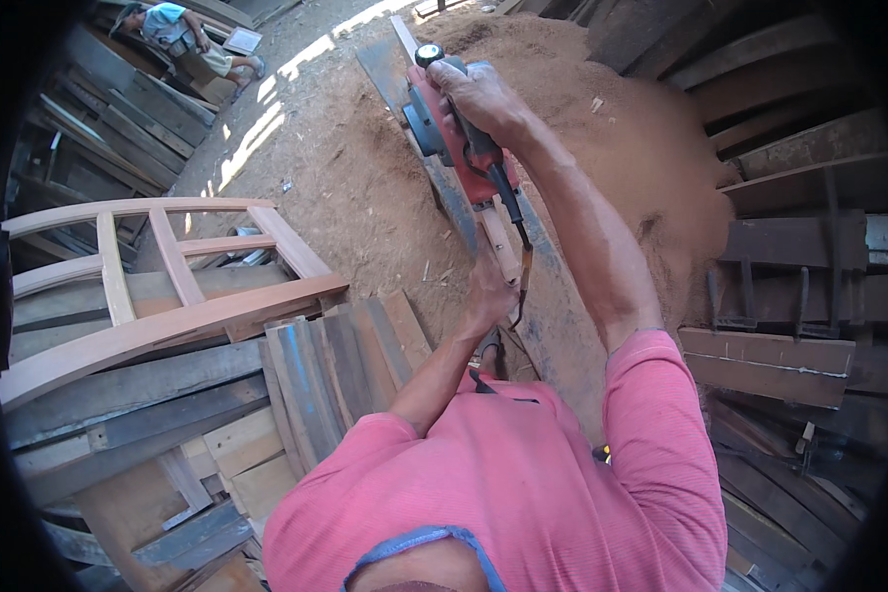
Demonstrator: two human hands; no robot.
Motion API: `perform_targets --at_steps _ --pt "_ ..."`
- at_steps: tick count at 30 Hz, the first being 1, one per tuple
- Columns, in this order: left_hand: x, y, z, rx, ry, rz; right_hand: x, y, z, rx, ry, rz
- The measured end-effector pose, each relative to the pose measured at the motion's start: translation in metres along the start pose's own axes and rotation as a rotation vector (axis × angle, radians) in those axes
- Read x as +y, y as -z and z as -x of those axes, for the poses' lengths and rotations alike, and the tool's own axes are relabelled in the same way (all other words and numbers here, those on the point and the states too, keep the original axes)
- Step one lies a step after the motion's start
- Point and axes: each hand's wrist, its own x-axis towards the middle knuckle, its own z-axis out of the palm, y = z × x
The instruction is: The person uses a power planer on the edges of a wooden panel, measures the panel with a tape measure, and then fits the panel into a larger wooden frame by hand.
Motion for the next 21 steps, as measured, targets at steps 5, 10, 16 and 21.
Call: perform_targets --at_steps 5,10,16,21 --pt "-0.003 0.000 0.000 0.015 0.027 0.023 0.000 0.001 0.018 -0.063 -0.069 -0.151" --pt "0.009 0.000 -0.003 0.003 0.061 0.092 0.006 0.008 0.087 0.022 -0.170 -0.055" --pt "-0.071 -0.029 0.004 -0.150 0.101 0.537 -0.014 -0.003 0.220 -0.020 -0.195 0.008" --pt "-0.070 -0.026 0.007 -0.185 0.079 0.540 -0.013 0.003 0.297 -0.095 -0.184 -0.085"
